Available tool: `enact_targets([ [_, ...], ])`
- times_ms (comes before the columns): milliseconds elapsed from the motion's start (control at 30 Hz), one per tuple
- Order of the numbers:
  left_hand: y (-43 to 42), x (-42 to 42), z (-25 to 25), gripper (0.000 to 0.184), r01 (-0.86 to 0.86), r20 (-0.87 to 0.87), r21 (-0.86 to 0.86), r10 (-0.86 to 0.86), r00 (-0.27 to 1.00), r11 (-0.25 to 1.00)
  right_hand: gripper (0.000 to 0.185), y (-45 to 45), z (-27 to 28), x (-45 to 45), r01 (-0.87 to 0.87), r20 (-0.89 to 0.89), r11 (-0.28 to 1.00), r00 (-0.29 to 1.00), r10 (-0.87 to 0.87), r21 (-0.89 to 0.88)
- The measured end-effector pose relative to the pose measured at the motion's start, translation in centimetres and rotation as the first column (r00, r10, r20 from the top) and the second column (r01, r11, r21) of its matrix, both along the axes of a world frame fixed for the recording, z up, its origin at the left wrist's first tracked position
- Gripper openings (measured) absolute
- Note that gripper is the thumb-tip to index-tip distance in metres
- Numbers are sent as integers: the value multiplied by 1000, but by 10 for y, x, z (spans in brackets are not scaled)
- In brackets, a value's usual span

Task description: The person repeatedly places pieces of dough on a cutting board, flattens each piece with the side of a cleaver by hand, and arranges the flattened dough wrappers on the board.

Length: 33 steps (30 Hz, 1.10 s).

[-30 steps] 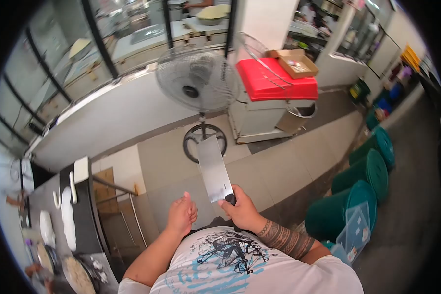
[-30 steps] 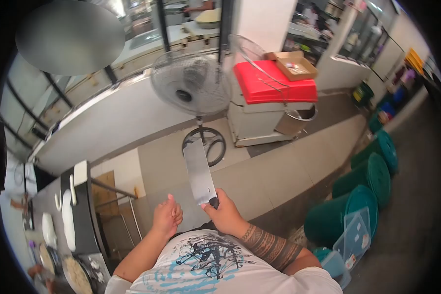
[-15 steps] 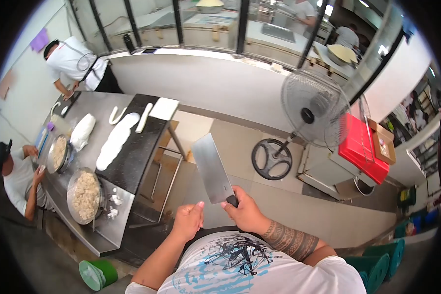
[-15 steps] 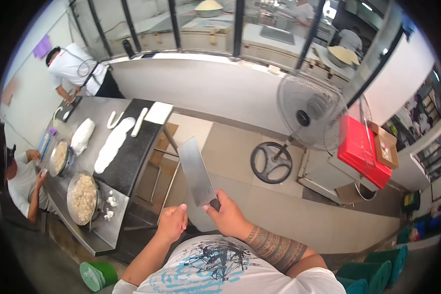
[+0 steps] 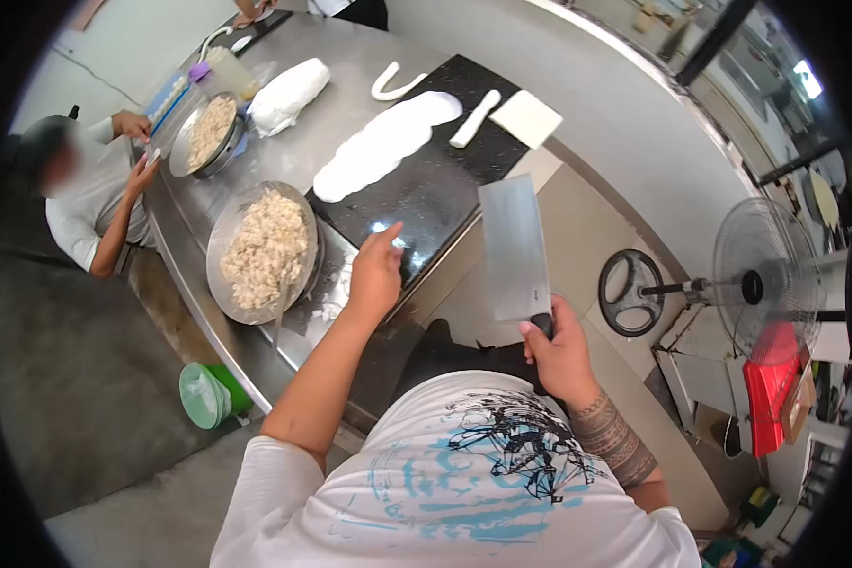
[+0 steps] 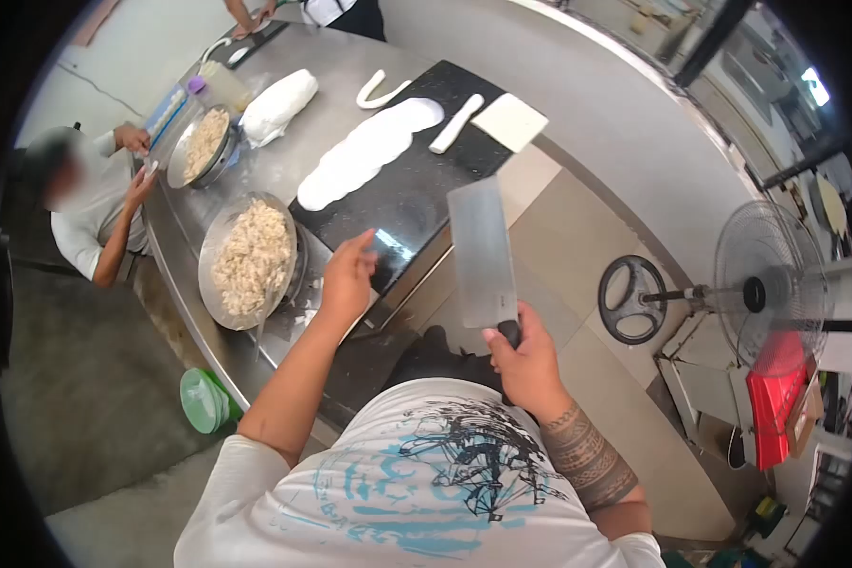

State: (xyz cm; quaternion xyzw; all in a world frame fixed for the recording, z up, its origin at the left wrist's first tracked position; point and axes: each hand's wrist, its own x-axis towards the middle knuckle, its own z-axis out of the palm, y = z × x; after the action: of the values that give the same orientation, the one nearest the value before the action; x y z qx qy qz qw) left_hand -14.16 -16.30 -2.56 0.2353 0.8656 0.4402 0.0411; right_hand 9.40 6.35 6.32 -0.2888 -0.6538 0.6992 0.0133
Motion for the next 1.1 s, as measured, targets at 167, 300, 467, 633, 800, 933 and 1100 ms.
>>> enact_targets([
  [167, 19, -38, -37, 54, 101, -212, -560, -260, 942, 822, 40, 16, -20, -26, 3, 68, 997, 998, 2, -79],
  [300, 41, -49, -39, 80, 71, -184, -681, -263, 947, 729, 38, 47, -26, -45, -15, 92, 999, 996, 19, -40],
  [467, 112, -93, -46, 83, 46, -253, -636, -264, 931, 770, 36, 96, -30, -81, -75, 147, 997, 986, 77, -16],
  [633, 77, -45, -42, 79, 9, -152, -611, -128, 980, 791, 37, 142, -24, -117, -160, 84, 986, 984, 155, 55],
  [800, 36, -25, -41, 75, -56, -144, -707, -65, 987, 705, 31, 179, -31, -154, -262, 43, 965, 964, 261, 23],
  [933, 96, -73, -42, 76, -168, -268, -642, -14, 963, 748, 29, 204, -25, -191, -329, -21, 931, 941, 336, 158],
  [1100, 106, -43, -45, 73, -214, -243, -531, 94, 965, 820, 30, 211, -18, -232, -226, -287, 974, 933, 215, -3],
])
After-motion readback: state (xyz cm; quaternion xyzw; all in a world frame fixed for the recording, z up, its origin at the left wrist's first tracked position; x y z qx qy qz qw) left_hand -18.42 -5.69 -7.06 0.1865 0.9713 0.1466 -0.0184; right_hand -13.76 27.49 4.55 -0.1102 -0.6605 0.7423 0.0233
